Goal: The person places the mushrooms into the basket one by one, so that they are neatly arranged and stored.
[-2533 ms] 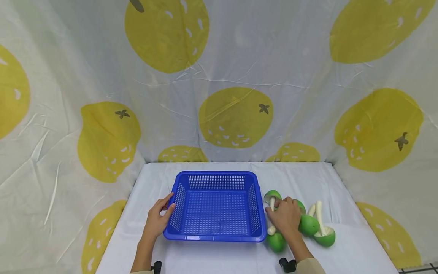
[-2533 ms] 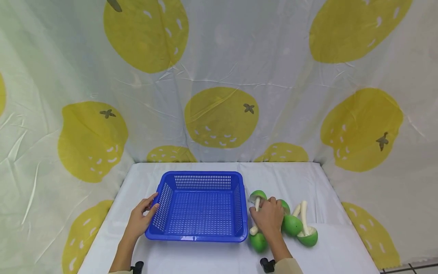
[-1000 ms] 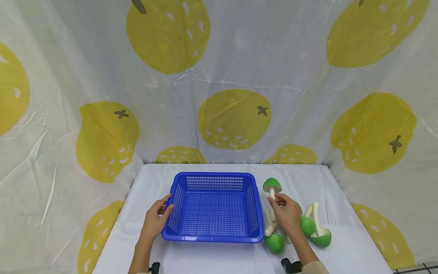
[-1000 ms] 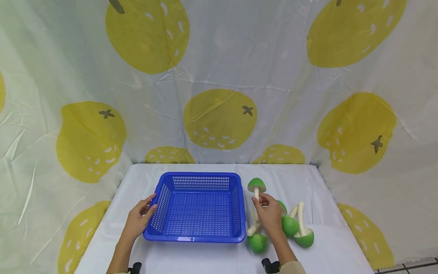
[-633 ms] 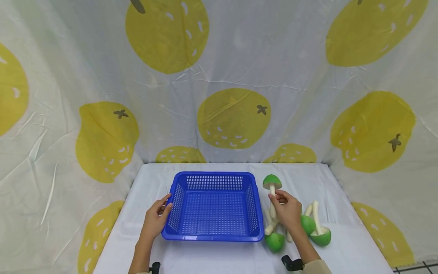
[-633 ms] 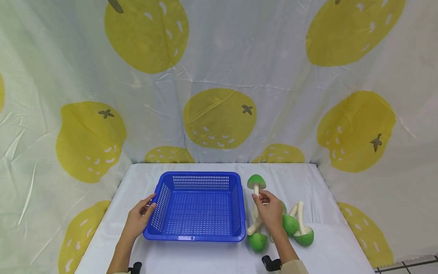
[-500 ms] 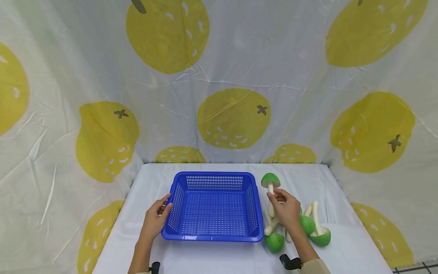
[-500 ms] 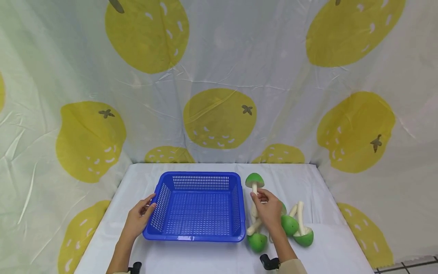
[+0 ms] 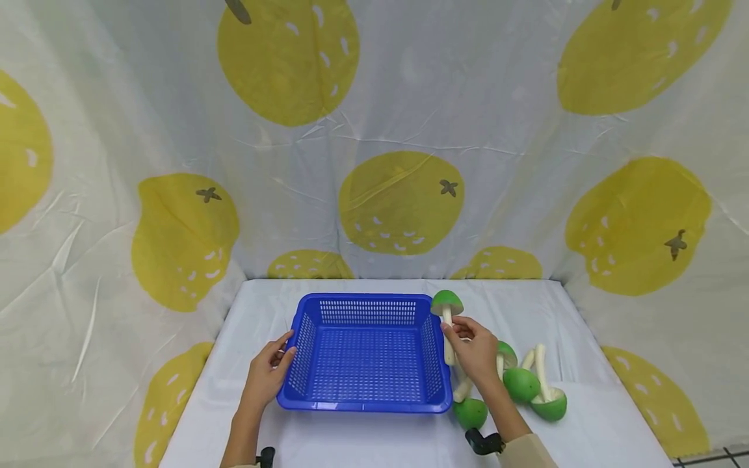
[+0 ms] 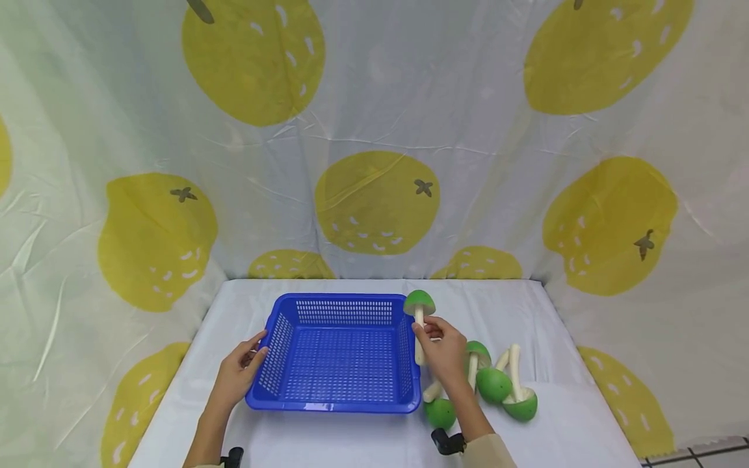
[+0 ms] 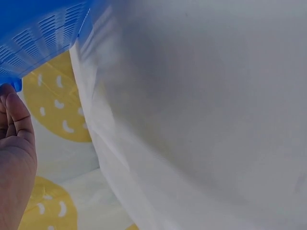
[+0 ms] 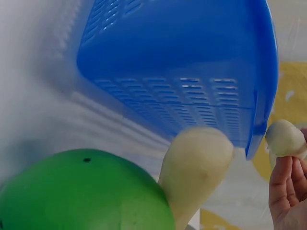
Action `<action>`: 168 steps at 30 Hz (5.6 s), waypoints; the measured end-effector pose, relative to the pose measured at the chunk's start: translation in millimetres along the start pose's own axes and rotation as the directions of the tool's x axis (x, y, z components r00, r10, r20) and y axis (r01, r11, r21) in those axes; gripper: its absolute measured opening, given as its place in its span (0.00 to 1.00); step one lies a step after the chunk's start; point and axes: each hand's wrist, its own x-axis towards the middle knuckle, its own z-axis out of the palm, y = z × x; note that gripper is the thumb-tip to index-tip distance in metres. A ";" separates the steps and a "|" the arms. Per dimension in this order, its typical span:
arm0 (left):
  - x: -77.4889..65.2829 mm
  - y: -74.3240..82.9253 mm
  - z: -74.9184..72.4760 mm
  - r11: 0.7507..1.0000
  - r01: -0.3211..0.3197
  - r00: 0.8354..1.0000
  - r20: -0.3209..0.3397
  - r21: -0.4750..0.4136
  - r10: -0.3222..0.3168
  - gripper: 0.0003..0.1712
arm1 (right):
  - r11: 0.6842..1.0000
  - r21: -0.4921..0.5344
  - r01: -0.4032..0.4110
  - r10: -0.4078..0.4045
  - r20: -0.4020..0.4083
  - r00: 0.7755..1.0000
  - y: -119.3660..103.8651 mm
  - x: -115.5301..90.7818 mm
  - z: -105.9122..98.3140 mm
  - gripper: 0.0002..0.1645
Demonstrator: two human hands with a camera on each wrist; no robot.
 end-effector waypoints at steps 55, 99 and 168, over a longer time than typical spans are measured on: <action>3.4 0.0 1.4 0.999 -0.037 0.999 -0.026 0.005 0.037 0.26 | 0.989 0.103 0.109 -0.131 0.242 0.961 -48.2 -16.9 93.4 0.17; 0.5 1.0 1.7 1.000 0.001 0.999 -0.043 -0.019 -0.002 0.25 | 0.994 0.103 0.040 -0.075 0.373 0.925 -72.1 -33.1 147.8 0.17; -1.3 1.0 2.3 0.998 0.036 0.998 -0.057 -0.058 -0.039 0.25 | 0.942 0.144 -0.303 0.159 0.603 0.781 -54.3 -50.7 193.1 0.16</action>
